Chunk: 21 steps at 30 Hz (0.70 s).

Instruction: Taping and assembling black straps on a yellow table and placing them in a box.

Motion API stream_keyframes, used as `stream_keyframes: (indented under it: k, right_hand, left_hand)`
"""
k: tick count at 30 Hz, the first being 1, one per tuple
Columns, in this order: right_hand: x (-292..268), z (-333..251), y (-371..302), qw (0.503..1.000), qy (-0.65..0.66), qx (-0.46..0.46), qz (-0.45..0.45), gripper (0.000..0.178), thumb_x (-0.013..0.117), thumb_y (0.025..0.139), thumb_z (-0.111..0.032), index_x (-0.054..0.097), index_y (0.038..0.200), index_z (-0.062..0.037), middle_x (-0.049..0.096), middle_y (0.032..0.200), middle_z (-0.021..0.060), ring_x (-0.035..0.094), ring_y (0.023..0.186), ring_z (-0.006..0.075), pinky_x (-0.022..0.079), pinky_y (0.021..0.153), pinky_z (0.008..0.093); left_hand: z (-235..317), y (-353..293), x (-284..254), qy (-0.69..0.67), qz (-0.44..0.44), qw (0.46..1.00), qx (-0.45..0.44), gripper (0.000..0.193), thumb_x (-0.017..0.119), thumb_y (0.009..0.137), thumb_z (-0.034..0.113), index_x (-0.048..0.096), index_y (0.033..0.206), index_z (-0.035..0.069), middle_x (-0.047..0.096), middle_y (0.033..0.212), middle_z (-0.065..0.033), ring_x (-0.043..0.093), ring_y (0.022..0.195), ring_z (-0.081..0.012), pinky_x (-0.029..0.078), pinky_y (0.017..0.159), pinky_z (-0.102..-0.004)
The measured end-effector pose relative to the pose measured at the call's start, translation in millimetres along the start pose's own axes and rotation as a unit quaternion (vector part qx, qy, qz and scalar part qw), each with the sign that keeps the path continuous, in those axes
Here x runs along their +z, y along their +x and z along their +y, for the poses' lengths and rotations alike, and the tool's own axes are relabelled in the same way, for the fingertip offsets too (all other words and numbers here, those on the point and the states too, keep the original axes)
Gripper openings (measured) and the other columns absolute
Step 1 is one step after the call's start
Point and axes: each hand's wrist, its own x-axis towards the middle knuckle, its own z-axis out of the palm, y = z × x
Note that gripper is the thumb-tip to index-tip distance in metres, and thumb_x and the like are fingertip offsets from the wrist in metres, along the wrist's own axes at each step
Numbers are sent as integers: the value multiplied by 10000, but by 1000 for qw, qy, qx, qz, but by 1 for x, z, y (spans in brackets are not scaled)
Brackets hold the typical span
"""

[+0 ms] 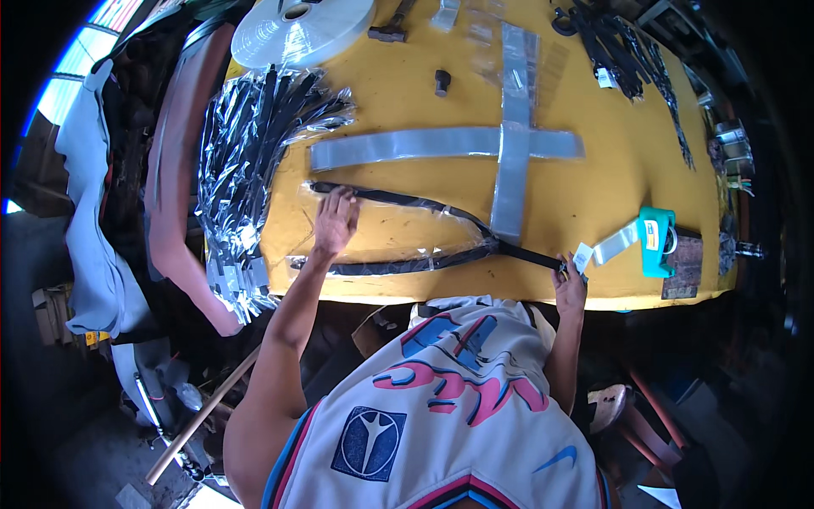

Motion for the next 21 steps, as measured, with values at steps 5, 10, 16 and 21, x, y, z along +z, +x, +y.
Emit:
stream_keyframes:
  k: [5, 10, 16, 21]
  right_hand:
    - [-5, -3, 2, 1000, 9, 8, 4, 402, 606, 1018, -239, 520, 1380, -86, 656, 1244, 88, 624, 1037, 142, 548, 891, 288]
    - [-10, -6, 7, 1000, 8, 10, 9, 382, 604, 1019, -234, 532, 1360, -79, 662, 1235, 85, 628, 1047, 149, 546, 908, 295]
    - [-11, -4, 8, 1000, 12, 16, 8, 367, 587, 1025, -220, 540, 1361, -79, 655, 1253, 90, 625, 1076, 165, 541, 928, 305]
    - [-13, -3, 4, 1000, 21, 14, 14, 368, 588, 1025, -223, 537, 1359, -79, 655, 1255, 84, 621, 1093, 165, 534, 941, 307]
  left_hand:
    - [10, -8, -23, 10, -45, 999, -26, 586, 699, 868, 253, 488, 1376, 50, 577, 1321, -137, 509, 1293, -313, 351, 1079, -476]
    - [-3, -10, -29, 48, -142, 988, -43, 635, 709, 809, 330, 551, 1383, 107, 519, 1404, -111, 450, 1343, -292, 318, 1103, -497]
    - [-38, 10, -50, 11, -231, 973, -20, 785, 663, 863, 375, 359, 1549, 145, 263, 1635, -122, 224, 1515, -326, 192, 1218, -555]
    - [-44, -20, -46, 88, -224, 969, 47, 729, 548, 971, 484, 306, 1574, 152, 238, 1648, -118, 197, 1528, -305, 170, 1223, -555]
